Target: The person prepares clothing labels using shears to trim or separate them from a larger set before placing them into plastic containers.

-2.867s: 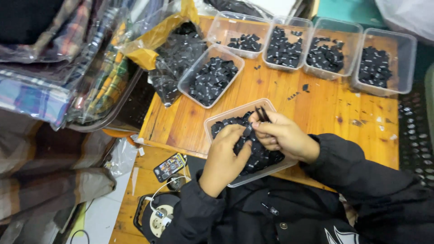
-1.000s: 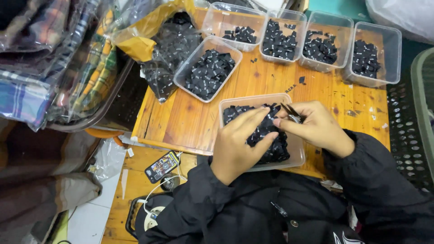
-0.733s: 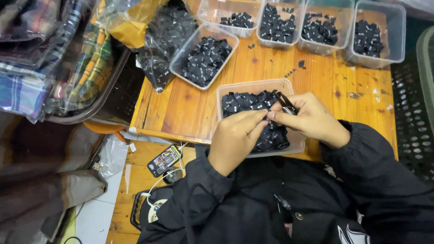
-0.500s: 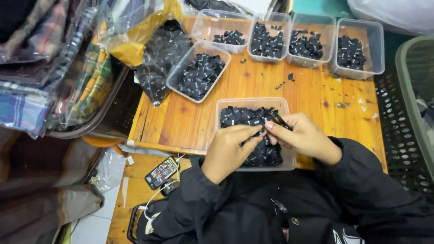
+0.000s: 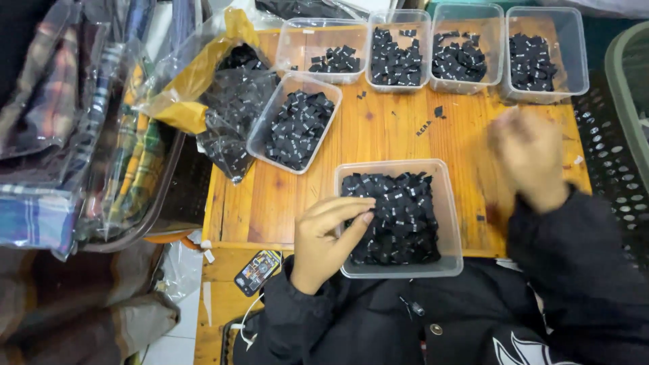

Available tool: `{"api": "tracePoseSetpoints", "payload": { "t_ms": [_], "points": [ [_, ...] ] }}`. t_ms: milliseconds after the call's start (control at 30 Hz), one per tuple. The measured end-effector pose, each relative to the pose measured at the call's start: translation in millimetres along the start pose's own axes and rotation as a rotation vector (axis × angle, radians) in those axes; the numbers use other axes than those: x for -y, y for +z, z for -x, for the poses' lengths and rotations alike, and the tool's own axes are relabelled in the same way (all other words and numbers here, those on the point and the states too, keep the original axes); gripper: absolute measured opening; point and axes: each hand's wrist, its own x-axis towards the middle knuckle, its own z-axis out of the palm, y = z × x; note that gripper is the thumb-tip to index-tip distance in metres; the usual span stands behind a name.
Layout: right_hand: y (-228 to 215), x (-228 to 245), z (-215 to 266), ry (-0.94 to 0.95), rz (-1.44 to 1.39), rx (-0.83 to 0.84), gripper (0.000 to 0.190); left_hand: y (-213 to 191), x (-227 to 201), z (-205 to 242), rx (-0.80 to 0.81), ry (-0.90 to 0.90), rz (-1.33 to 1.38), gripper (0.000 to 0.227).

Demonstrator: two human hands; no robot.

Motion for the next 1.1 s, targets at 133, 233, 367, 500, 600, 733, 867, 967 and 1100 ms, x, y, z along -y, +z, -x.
{"api": "tracePoseSetpoints", "payload": {
  "t_ms": [133, 233, 367, 500, 600, 733, 867, 967, 1100],
  "points": [
    [-17.0, -100.1, -13.5, -0.183, 0.389, -0.328, 0.027, -8.2, 7.6, -1.1, 0.025, 0.023, -0.027, 0.006],
    [-7.2, -120.1, 7.9, -0.062, 0.445, -0.272, 0.053, -7.5, 9.9, 10.3, 0.034, 0.008, 0.014, 0.007],
    [0.3, -115.0, 14.1, -0.079, 0.421, -0.079, 0.056, 0.4, 9.4, 16.6, 0.048, 0.014, 0.026, 0.006],
    [-5.9, -97.2, 11.5, -0.182, 0.319, -0.14, 0.046, 14.9, 12.9, 21.2, -0.076, -0.127, 0.121, 0.006],
    [-3.1, -62.7, 10.1, -0.174, 0.216, -0.172, 0.044, 14.1, -0.8, 17.5, -0.044, -0.13, 0.096, 0.011],
    [-8.2, 26.4, 4.2, -0.198, -0.025, -0.091, 0.03, 15.4, -21.4, 11.0, -0.105, -0.215, 0.13, 0.014],
    [-11.8, 87.7, -1.4, -0.035, -0.483, 0.307, 0.02, 22.6, -31.9, 8.7, -0.006, -0.466, 0.285, 0.016],
    [-0.6, 112.0, -4.1, 0.015, -0.662, 0.486, 0.013, 32.9, -25.5, 10.2, -0.03, -0.518, 0.361, 0.017],
    [25.2, 108.7, 0.9, 0.069, -0.788, 0.515, 0.005, 42.9, -15.6, 12.3, -0.054, -0.488, 0.405, 0.02]
  ]
}}
